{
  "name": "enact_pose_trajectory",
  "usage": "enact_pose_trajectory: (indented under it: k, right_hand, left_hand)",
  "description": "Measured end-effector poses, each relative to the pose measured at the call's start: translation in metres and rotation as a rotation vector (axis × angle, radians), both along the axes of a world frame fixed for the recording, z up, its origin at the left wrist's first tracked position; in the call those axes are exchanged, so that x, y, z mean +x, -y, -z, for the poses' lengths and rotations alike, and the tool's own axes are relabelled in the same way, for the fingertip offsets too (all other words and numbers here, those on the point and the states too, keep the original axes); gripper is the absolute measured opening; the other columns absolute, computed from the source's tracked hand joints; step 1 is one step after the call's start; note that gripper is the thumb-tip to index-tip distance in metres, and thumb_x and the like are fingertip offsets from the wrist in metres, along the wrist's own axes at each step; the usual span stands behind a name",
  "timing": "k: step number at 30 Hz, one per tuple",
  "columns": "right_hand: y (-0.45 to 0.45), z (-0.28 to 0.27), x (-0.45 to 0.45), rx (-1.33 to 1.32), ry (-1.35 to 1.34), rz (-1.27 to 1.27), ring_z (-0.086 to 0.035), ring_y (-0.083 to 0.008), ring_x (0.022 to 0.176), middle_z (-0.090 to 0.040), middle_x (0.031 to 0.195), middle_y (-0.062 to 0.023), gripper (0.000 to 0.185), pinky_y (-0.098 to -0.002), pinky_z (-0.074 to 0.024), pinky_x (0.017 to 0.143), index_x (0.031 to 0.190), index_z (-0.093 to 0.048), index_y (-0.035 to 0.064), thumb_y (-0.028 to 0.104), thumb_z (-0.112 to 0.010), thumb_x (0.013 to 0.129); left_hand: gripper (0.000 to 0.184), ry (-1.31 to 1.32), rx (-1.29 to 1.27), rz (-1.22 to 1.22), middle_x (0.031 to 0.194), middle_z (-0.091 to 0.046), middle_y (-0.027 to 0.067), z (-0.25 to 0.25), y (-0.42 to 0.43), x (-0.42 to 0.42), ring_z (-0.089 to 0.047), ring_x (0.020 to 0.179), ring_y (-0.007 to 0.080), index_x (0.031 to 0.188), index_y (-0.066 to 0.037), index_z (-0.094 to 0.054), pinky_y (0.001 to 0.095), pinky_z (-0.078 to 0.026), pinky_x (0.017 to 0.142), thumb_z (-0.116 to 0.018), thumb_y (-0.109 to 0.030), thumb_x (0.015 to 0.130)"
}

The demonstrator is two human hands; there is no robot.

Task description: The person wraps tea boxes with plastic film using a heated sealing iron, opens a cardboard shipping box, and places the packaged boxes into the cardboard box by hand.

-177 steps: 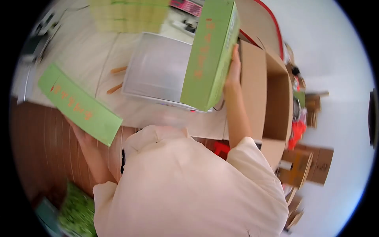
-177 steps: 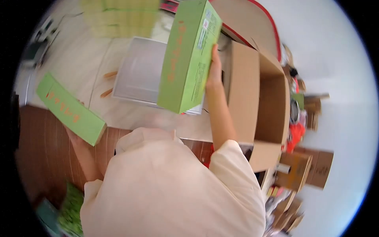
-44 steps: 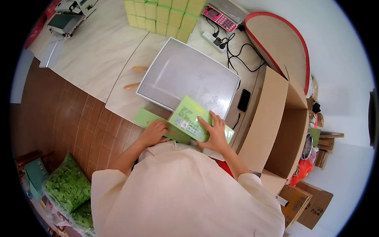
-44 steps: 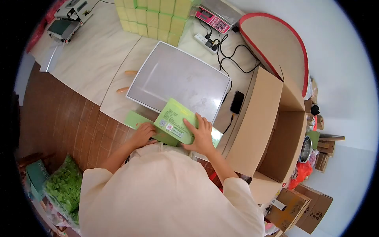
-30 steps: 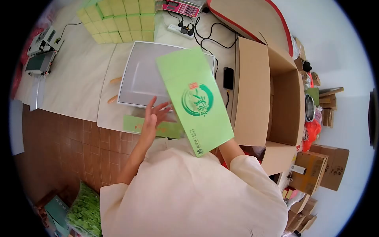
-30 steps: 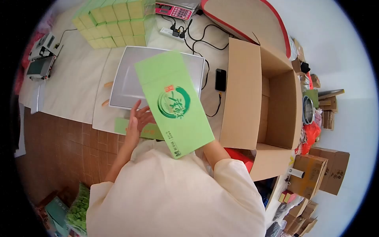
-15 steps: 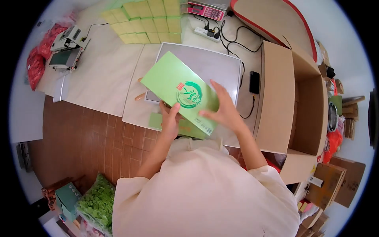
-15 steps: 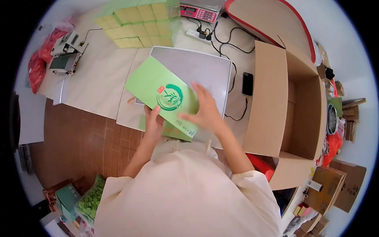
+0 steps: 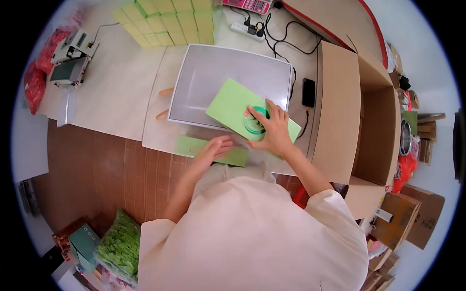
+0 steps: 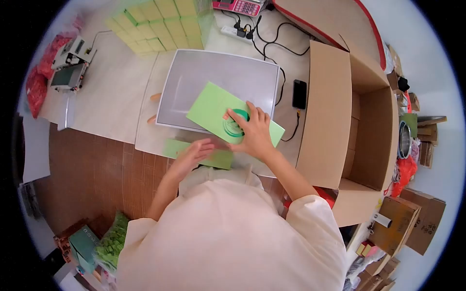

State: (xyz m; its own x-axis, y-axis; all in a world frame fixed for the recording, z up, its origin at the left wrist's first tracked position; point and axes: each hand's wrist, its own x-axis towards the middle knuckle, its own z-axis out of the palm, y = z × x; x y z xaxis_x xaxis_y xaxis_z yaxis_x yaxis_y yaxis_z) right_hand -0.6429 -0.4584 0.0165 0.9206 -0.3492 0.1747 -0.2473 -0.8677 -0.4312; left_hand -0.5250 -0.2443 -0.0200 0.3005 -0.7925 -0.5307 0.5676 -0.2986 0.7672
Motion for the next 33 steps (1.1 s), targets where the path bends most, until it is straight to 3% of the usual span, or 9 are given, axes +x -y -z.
enact_pose_trajectory:
  k: [5,9,16,26,33]
  right_hand:
    - [-0.002,0.014,-0.038,-0.056,-0.172,-0.004,-0.039,-0.0423,0.112,-0.034,0.136,-0.0206,0.086,-0.0524,-0.0315,0.093,0.127,-0.053,0.0336,0.032,-0.081,0.045]
    - [-0.002,0.021,-0.023,-0.062,-0.139,0.012,-0.041,-0.0414,0.109,-0.035,0.136,-0.0202,0.088,-0.0529,-0.033,0.089,0.126,-0.054,0.0345,0.03,-0.08,0.043]
    - [0.008,0.023,0.065,-0.098,-0.116,-0.046,-0.042,-0.0408,0.105,-0.035,0.134,-0.0218,0.086,-0.0502,-0.034,0.085,0.125,-0.055,0.0313,0.031,-0.079,0.043]
    - [0.024,0.06,0.242,-0.219,0.15,-0.037,-0.045,-0.0427,0.104,-0.038,0.129,-0.0215,0.075,-0.0528,-0.0349,0.086,0.122,-0.056,0.0316,0.044,-0.077,0.051]
    - [0.028,0.06,0.233,-0.23,0.124,0.016,-0.044,-0.0419,0.11,-0.038,0.133,-0.0225,0.073,-0.0514,-0.0317,0.094,0.127,-0.053,0.033,0.05,-0.074,0.058]
  left_hand:
    - [0.047,-0.005,0.157,-0.208,0.125,-0.054,0.01,0.016,-0.042,0.014,-0.051,0.116,0.0199,0.131,-0.007,-0.045,0.0346,-0.036,0.1,-0.036,-0.041,0.099]
    - [0.044,-0.023,0.232,-0.302,0.123,-0.055,0.0087,0.011,-0.049,0.021,-0.051,0.116,0.0191,0.129,-0.008,-0.047,0.0333,-0.037,0.098,-0.035,-0.039,0.1]
    - [0.045,-0.12,0.22,-0.459,0.122,-0.056,0.0089,0.029,-0.066,0.024,-0.052,0.116,0.0194,0.128,-0.007,-0.047,0.0333,-0.038,0.098,-0.036,-0.039,0.1]
    - [0.045,-0.134,0.2,-0.643,0.118,-0.057,0.0079,0.033,-0.09,0.024,-0.053,0.111,0.0182,0.125,-0.007,-0.049,0.0321,-0.039,0.096,-0.039,-0.041,0.098]
    - [0.04,-0.115,0.195,-0.669,0.115,-0.058,0.0054,0.017,-0.092,0.021,-0.053,0.11,0.0159,0.123,-0.008,-0.05,0.029,-0.039,0.094,-0.041,-0.038,0.098]
